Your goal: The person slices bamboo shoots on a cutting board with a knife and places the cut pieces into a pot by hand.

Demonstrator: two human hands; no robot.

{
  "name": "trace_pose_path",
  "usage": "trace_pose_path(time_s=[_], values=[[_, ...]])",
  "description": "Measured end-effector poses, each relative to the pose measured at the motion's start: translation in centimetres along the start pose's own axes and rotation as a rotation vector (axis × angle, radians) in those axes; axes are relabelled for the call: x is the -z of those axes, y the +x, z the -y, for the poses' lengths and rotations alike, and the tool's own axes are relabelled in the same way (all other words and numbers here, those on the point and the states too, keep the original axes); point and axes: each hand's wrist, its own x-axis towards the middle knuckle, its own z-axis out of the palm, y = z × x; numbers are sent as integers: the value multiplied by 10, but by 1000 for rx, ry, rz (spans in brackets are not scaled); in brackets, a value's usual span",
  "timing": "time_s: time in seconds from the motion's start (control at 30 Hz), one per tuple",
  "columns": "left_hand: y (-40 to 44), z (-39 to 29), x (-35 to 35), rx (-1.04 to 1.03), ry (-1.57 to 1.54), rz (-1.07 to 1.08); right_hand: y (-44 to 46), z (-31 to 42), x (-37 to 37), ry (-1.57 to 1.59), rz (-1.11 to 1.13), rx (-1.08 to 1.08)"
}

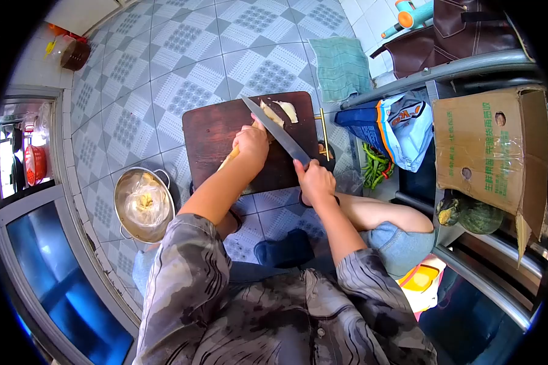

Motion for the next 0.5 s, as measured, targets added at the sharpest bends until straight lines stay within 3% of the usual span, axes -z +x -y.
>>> trace_pose_path(time_s=[0.17,0.23,0.27,0.43,0.5], values=[[2,-2,-5,34,24,1,36,47,10,-14,-9,59],[8,2,-3,-87,54,176,56,78,9,2,-33,120],[8,2,2,-4,23,194,57,80,11,5,-36,128],[9,5,0,-48,-12,167,27,39,0,37,-70,45],[9,3,0,-36,-14,119,5,7,3,-13,17,-7]])
